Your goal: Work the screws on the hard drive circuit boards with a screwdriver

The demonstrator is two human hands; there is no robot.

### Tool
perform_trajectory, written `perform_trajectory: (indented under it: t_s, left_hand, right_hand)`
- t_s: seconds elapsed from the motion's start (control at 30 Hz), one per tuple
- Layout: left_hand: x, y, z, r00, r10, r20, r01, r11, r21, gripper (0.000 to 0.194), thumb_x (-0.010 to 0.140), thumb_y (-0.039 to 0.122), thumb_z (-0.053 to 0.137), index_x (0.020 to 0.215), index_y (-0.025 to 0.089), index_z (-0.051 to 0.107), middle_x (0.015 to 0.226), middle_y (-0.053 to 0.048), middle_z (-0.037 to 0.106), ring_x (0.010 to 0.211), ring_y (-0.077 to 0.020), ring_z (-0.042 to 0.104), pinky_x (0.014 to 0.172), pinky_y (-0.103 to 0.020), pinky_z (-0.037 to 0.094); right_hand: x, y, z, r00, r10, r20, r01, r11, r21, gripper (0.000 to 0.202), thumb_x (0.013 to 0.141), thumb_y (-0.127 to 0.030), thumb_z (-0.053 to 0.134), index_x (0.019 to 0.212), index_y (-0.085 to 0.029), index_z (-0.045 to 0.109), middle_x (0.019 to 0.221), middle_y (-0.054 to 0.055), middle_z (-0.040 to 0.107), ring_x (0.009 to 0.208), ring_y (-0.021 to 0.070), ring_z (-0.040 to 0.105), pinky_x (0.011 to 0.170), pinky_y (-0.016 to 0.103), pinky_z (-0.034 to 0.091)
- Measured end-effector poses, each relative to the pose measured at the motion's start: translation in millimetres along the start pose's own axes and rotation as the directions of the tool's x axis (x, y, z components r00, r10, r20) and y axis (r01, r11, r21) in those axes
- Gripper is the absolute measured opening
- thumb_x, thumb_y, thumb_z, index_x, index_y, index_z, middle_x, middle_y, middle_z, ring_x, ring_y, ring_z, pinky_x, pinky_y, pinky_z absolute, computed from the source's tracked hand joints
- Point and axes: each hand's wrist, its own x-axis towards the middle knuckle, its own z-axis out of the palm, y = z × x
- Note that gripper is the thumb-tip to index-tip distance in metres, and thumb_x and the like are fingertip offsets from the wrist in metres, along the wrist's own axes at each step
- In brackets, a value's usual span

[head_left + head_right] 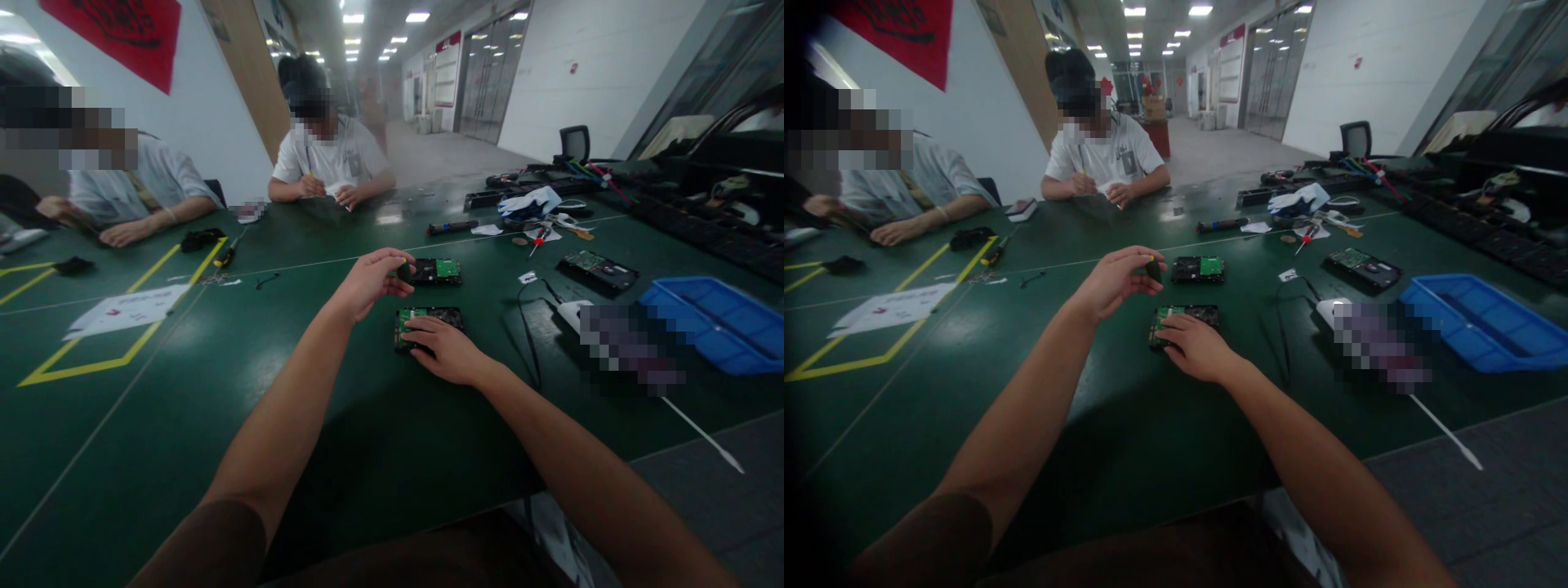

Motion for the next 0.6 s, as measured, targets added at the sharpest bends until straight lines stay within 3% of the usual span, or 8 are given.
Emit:
perform_trajectory:
  t_s: [0.27,0.6]
  left_hand:
    - [4.8,-8.6,-3.2,0.999,0.046,-0.026,-0.041,0.988,0.148,0.022,0.095,0.04,0.068,0.096,0.02,0.075,0.09,-0.005,0.072,0.063,-0.0098,0.063,0.059,-0.023,0.05]
    - [-3.6,0.7,3.6,1.0,-0.011,0.03,0.007,0.991,0.135,0.018,0.094,0.035,0.068,0.097,0.017,0.068,0.096,-0.006,0.073,0.06,-0.0099,0.067,0.055,-0.022,0.052]
  right_hand:
    - [0.2,-1.1,-0.9,1.0,0.014,0.007,-0.015,1.0,0.009,0.038,0.098,-0.02,0.064,0.134,-0.023,0.071,0.147,0.013,0.065,0.139,0.0292,0.058,0.122,0.055,0.043]
    - [-0.2,1.1,1.4,1.0,0.005,-0.01,-0.005,1.0,0.009,0.037,0.097,-0.02,0.065,0.134,-0.023,0.071,0.145,0.012,0.065,0.14,0.0283,0.057,0.123,0.054,0.041]
